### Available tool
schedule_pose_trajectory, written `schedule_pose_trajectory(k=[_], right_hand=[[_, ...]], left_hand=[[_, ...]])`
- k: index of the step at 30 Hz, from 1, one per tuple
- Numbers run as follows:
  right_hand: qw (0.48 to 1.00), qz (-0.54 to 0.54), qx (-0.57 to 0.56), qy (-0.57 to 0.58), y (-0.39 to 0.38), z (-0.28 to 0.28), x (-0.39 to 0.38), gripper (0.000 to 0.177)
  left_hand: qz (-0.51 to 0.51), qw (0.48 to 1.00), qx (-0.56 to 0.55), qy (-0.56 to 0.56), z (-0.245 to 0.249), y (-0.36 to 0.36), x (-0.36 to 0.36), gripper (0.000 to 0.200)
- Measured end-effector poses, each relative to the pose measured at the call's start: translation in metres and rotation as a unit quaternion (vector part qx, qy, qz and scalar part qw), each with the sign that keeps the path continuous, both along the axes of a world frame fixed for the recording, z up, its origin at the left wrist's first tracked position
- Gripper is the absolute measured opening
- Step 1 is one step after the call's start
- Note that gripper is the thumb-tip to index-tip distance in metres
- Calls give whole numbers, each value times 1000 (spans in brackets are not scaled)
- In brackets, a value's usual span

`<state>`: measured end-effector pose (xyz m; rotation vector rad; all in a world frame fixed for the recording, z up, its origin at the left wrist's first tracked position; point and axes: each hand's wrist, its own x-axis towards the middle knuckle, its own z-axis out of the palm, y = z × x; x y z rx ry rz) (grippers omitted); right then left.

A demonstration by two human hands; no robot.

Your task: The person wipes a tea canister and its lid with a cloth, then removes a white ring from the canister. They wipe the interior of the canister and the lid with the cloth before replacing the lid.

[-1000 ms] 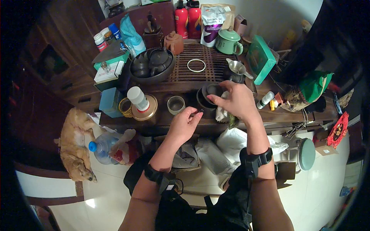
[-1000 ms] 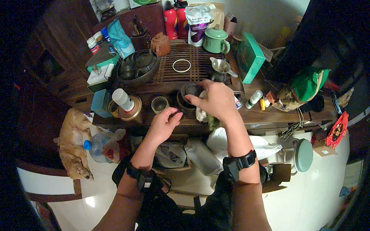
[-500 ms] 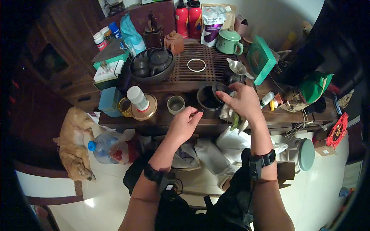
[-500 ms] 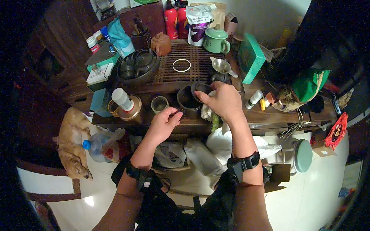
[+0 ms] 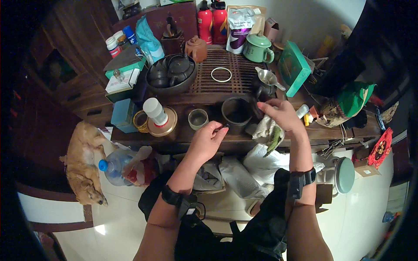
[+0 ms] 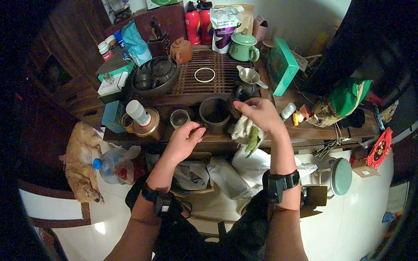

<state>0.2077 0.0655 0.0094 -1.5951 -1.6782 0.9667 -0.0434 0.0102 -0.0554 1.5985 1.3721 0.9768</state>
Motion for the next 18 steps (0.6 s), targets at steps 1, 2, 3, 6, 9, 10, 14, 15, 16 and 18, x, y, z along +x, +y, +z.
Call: schedule_pose_trajectory(k=[1,2,3,6,9,10,14,15,16,18], right_hand=[[998,20,-1,65,1,2,3,52],[988,3,-36,149,-1,4,6,49],[970,-15,-71,230,-10,16,5,45],[883,-33,-87,460,-35,32,-10,28],[890,-60,-5,451,-57,29,-20,25],[900,-30,29,433,-59,26,-22,23],[899,-15,32,437,-60,22,-27,21],[900,-22,35,433,-62,23,-30,22],[902,-30,38,430,-64,25,-33,24],[896,-35,30,441,-71,37,-41,27]], left_hand=[[0,1000,-4,2,4,-1,0,26],[0,1000,-9,4,7,-2,1,26],[2,1000,-7,7,6,-2,1,26],[6,1000,-1,17,5,-1,1,26],[4,1000,-1,24,11,-3,1,27],[3,1000,-1,24,12,-3,1,27],[22,995,45,91,30,-11,3,30],[40,987,91,123,34,-13,3,33],[58,977,137,155,37,-15,3,35],[68,970,186,143,49,-19,4,40]])
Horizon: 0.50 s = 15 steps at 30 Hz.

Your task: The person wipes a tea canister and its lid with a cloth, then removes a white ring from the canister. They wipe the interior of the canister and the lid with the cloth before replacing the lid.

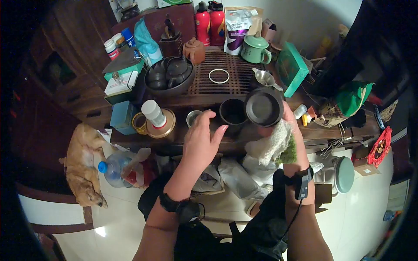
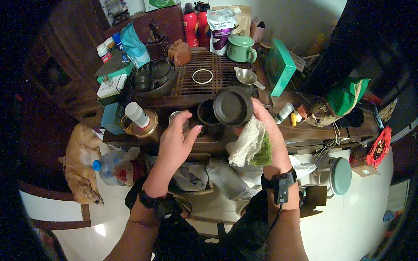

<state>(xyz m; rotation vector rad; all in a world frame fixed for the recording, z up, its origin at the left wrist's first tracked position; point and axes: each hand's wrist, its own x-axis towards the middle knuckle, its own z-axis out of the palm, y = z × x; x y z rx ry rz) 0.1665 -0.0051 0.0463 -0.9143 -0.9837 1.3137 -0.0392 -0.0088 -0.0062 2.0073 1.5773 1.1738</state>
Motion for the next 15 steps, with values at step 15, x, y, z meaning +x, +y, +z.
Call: schedule_pose_trajectory(k=[15], right_hand=[[971,225,-52,67,12,29,-5,37]], left_hand=[[-154,811,-216,-521,34,-1,0,21]])
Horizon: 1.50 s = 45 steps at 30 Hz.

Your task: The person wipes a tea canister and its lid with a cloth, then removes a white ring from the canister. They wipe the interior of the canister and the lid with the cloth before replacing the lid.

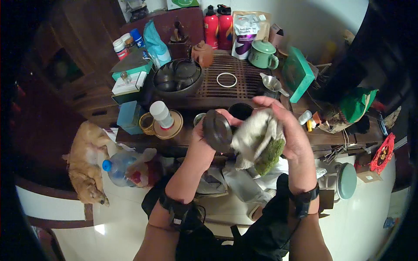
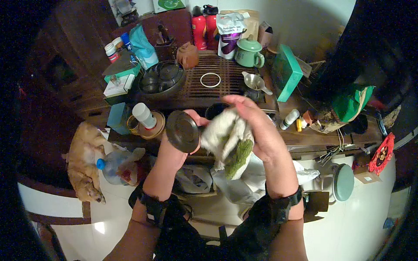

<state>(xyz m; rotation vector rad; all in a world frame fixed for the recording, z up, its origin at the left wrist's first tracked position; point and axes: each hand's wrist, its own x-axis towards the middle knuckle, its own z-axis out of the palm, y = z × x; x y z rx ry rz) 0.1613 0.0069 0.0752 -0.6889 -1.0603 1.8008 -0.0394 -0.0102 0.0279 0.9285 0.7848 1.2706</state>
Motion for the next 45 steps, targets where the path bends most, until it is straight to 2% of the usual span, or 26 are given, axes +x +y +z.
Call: schedule_pose_trajectory(k=[1,2,5,6,7,8,9,11,13,14,15,16,18,21,23,25,26,29,32,33,34,37,38,41,42,45], right_hand=[[999,8,-9,41,-2,2,0,41],[996,16,-19,81,-3,3,0,48],[990,-72,115,-46,-27,5,-20,49],[972,-109,191,-87,-33,0,-29,50],[908,-171,334,-187,-37,-10,-37,50],[773,-216,527,-280,-36,-11,-42,47],[736,-194,579,-291,-40,-21,-48,41],[593,-198,695,-356,-40,-26,-56,36],[599,-209,686,-356,-37,-23,-58,37],[601,-215,683,-356,-36,-22,-57,37],[630,-213,658,-354,-37,-18,-56,37],[658,-211,632,-351,-39,-12,-55,36],[711,-206,574,-352,-39,-8,-52,33],[787,-192,474,-345,-28,-8,-41,26],[840,-187,400,-316,-20,-10,-36,23],[839,-218,396,-302,-19,-17,-39,26],[841,-233,391,-294,-20,-19,-41,28],[830,-271,381,-305,-19,-24,-40,31],[805,-277,402,-336,-12,-31,-35,32],[796,-275,412,-348,-11,-32,-33,32],[784,-292,418,-354,-11,-31,-33,30],[737,-320,453,-386,-12,-29,-35,28],[736,-315,450,-395,-13,-29,-38,28],[752,-264,497,-343,-16,-27,-41,32],[719,-229,549,-360,-17,-23,-38,34],[702,-147,596,-361,-17,-6,-30,31]], left_hand=[[-13,998,-46,-31,2,1,-3,20],[-45,995,20,-82,-4,0,-6,19],[-42,989,-4,-144,-8,-1,-5,17],[-11,993,7,-117,-10,-1,-2,18],[21,996,17,-90,-14,0,3,18],[52,996,27,-62,-18,1,6,18],[47,995,70,-51,-21,4,6,18],[-94,947,9,-306,-77,25,-3,25],[-35,990,12,-138,-66,17,2,20],[-10,998,61,-14,-59,14,4,20],[22,988,104,111,-53,11,6,20],[47,942,191,270,-45,8,4,21],[62,963,145,219,-24,-12,11,24],[129,869,279,389,-14,-15,13,22],[147,878,290,351,-13,-14,18,18],[156,894,275,318,-18,-14,22,19],[150,928,264,214,-28,-7,26,22],[96,967,135,192,-30,-7,18,24],[-1,998,-12,59,-8,-17,17,26],[-29,997,-76,9,-5,-19,16,29],[-92,992,-66,-57,-6,-19,12,41],[-170,950,-114,-235,12,-20,13,49],[-154,958,-110,-215,12,-19,15,57],[-93,994,-39,-30,4,-21,15,60],[-116,992,-42,36,0,-17,7,61],[-66,989,5,132,-3,-20,3,61]])
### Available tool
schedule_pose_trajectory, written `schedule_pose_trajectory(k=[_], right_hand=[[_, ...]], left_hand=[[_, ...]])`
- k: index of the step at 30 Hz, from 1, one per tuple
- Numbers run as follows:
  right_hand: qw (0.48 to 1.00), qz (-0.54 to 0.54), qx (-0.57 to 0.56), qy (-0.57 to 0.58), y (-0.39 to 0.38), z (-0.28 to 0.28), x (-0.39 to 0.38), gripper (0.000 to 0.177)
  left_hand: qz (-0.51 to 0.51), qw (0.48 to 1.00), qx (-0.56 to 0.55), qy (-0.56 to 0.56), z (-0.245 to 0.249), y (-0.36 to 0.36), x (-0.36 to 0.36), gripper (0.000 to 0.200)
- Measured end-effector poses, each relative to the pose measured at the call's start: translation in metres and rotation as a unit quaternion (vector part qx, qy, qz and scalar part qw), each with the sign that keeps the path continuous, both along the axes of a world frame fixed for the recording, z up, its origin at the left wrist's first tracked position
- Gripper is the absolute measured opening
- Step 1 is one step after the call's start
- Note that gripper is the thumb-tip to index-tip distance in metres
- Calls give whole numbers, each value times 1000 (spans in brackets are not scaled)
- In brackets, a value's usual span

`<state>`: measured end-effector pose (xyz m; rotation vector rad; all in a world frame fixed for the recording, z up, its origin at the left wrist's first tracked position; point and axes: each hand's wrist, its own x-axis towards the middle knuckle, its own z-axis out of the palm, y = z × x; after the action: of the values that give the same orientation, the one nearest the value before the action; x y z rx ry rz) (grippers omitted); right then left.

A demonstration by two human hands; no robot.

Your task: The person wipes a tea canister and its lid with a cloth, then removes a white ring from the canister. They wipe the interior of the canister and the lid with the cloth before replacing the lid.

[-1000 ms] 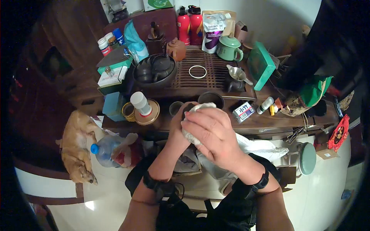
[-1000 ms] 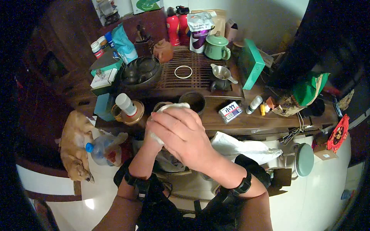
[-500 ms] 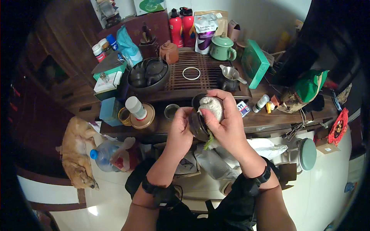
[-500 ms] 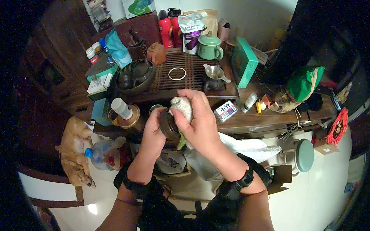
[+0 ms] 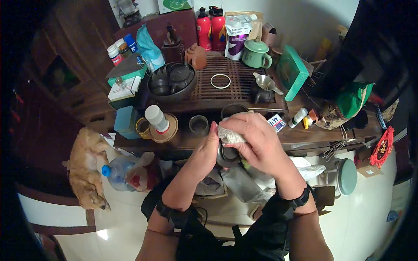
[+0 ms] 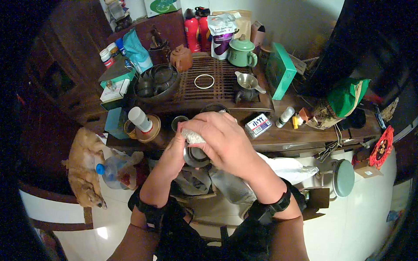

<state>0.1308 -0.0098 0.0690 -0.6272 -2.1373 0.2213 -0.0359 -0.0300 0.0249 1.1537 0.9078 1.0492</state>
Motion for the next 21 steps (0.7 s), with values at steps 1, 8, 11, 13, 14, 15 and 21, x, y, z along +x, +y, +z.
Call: schedule_pose_trajectory(k=[1,8,11,13,14,15,21], right_hand=[[1000,17,-17,7,1,3,1,29],[982,-83,-140,100,3,-9,-2,23],[962,-87,-213,147,3,-16,-4,22],[936,-93,-277,194,2,-22,-5,22],[917,-77,-325,218,1,-23,-4,22],[894,-61,-372,242,1,-24,-4,22],[826,43,-489,278,-15,-45,-25,21]], left_hand=[[-17,999,-27,5,1,0,-1,64],[45,998,10,-39,5,4,2,63],[97,993,60,-21,5,4,3,58],[105,987,119,-36,-3,8,4,58],[108,982,147,-44,-5,9,6,58],[124,977,166,-48,-6,9,6,58],[226,946,205,-112,-11,21,4,67]])
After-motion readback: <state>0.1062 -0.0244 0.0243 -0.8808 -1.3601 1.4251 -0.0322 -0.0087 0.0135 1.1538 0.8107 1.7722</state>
